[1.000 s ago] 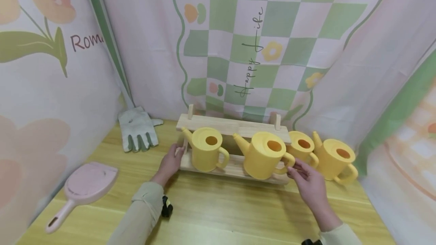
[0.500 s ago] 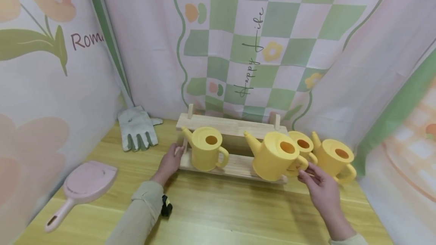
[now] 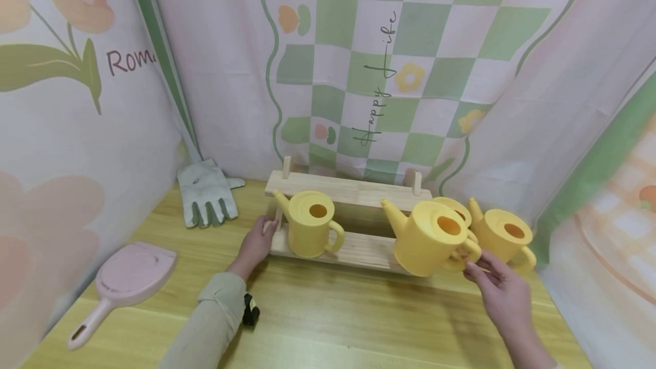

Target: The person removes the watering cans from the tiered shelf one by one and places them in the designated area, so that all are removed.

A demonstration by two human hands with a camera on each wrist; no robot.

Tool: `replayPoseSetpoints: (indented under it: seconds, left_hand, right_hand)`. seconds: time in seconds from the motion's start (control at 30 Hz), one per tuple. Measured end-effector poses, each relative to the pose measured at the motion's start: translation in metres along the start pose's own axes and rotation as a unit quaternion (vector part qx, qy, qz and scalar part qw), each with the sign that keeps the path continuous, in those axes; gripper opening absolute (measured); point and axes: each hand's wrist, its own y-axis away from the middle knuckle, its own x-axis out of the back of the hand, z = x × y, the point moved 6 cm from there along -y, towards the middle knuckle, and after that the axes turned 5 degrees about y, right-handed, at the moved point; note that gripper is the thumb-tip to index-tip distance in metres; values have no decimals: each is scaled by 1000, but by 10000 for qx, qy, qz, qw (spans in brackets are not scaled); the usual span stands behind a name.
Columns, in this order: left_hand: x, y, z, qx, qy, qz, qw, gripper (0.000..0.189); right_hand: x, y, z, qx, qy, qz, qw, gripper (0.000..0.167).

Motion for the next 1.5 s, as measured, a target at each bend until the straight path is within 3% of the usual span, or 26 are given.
replayPoseSetpoints:
  seconds: [0.47, 0.77, 0.93, 1.2, 1.5]
  left_hand:
    - [-1, -1, -2, 128, 6, 6, 9999, 50]
    - [0, -2, -2, 71, 8, 56, 10000, 50]
    - [0, -2, -4, 104, 18, 33, 9999, 54]
    - [-1, -2, -2, 137, 23, 4, 9999, 54]
    - [0, 0, 0, 54, 3, 38, 10000, 51]
  right_hand:
    - [18, 5, 14, -489, -892, 49, 9948, 36]
    - [29, 7, 20, -332, -591, 250, 9974, 37]
    - [36, 10, 25, -506, -516, 242, 9971, 34]
    - [46, 14, 34, -795, -995, 381, 9911, 32]
    - [57, 17, 44, -1001, -1099, 540, 9874, 36]
